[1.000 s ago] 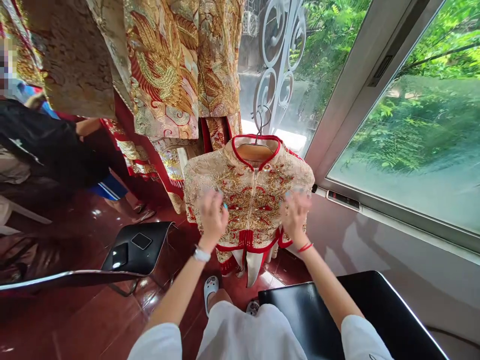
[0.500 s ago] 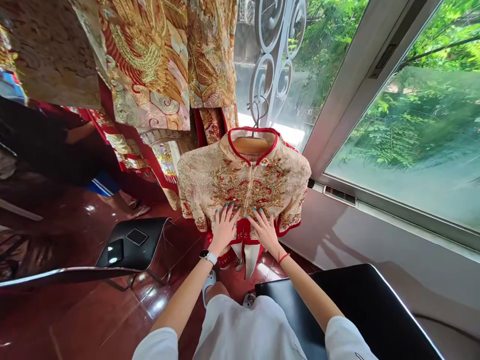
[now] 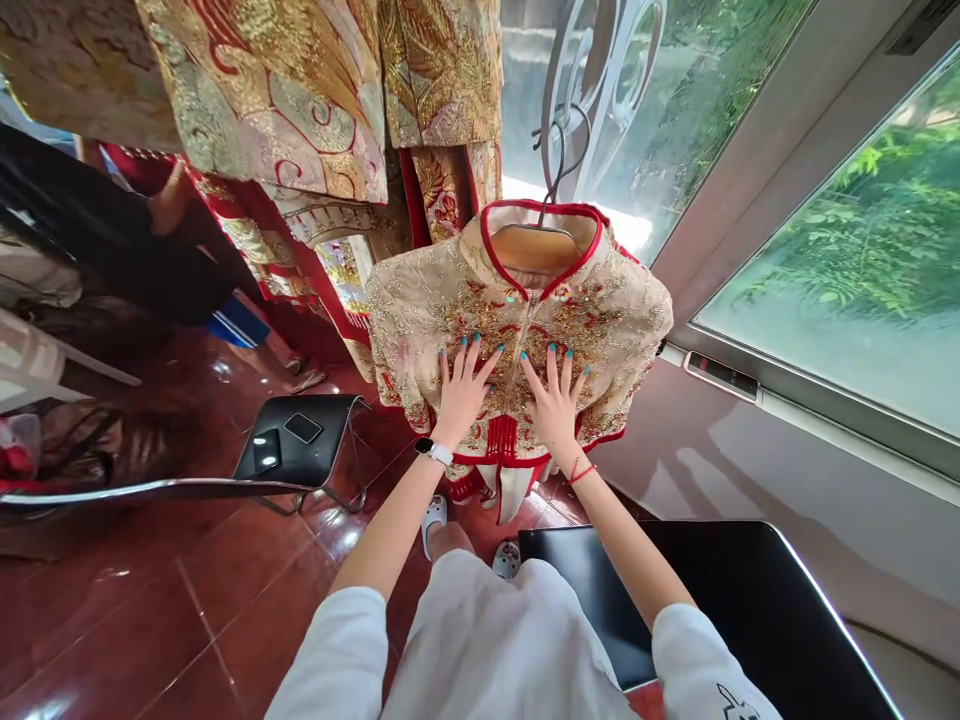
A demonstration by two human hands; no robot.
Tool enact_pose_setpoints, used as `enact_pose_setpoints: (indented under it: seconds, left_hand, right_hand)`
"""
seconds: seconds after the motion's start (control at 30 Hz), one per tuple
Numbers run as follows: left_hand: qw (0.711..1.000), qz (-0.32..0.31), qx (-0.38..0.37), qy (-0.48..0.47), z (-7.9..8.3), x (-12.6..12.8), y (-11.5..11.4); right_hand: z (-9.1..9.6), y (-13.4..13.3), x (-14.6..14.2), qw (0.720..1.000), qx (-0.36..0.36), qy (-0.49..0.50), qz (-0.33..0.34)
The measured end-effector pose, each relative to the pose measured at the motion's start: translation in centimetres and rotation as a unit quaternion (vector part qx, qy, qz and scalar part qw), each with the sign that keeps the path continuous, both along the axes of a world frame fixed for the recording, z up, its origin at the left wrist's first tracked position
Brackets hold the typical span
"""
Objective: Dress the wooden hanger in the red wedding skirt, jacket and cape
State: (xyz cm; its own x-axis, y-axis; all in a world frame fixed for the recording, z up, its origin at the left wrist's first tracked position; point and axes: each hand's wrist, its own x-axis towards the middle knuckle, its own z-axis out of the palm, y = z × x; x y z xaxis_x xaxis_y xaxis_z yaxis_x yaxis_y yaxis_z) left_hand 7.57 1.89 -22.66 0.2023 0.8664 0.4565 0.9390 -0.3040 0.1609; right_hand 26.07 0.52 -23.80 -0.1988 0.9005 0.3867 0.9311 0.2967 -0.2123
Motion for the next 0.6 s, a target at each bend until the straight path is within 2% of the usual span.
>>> enact_pose_setpoints:
  seconds: [0.07, 0.17, 0.27, 0.33, 0.43, 0.5, 0.53, 0.57, 0.6]
  left_hand:
    - [1.000, 0.006, 0.007, -0.017, -1.5, -0.3, -1.5]
    - [0.999, 0.017, -0.009, -0.035, -5.2, -1.3, -4.4]
    - [0.998, 0.017, -0.061, -0.025, -8.7, -2.7, -5.7]
    - [0.996, 0.020, -0.086, -0.021, -9.8, -3.2, -5.4]
    - [0.995, 0.020, -0.085, -0.056, -10.1, -3.2, -4.7]
    - [0.988, 0.025, -0.069, -0.133, -10.5, -2.9, -5.2]
    - [0.977, 0.048, -0.058, -0.200, -11.0, -2.8, -5.8]
    - [0.950, 0.096, -0.051, -0.292, -11.7, -2.8, -6.5]
    - [0.902, 0.160, -0.052, -0.396, -12.6, -2.8, -7.1]
  right_hand:
    - [-1.6, -2.7, 0.5, 1.000, -0.006, 0.021, -0.011]
    - [-5.7, -6.4, 1.7, 0.999, -0.036, 0.026, -0.030]
    - [-9.5, -7.7, 2.7, 0.997, -0.080, -0.008, -0.020]
    - [-10.5, -7.3, 2.7, 0.995, -0.098, -0.022, -0.014]
    - [-10.6, -6.8, 2.1, 0.994, -0.105, 0.007, -0.007]
    - [-10.8, -7.1, 1.9, 0.992, -0.090, 0.093, -0.001]
    - [-11.3, -7.5, 2.1, 0.984, -0.075, 0.160, -0.016]
    - [-12.0, -7.9, 2.4, 0.967, -0.060, 0.241, -0.052]
    - [-12.8, -8.1, 2.9, 0.935, -0.059, 0.334, -0.102]
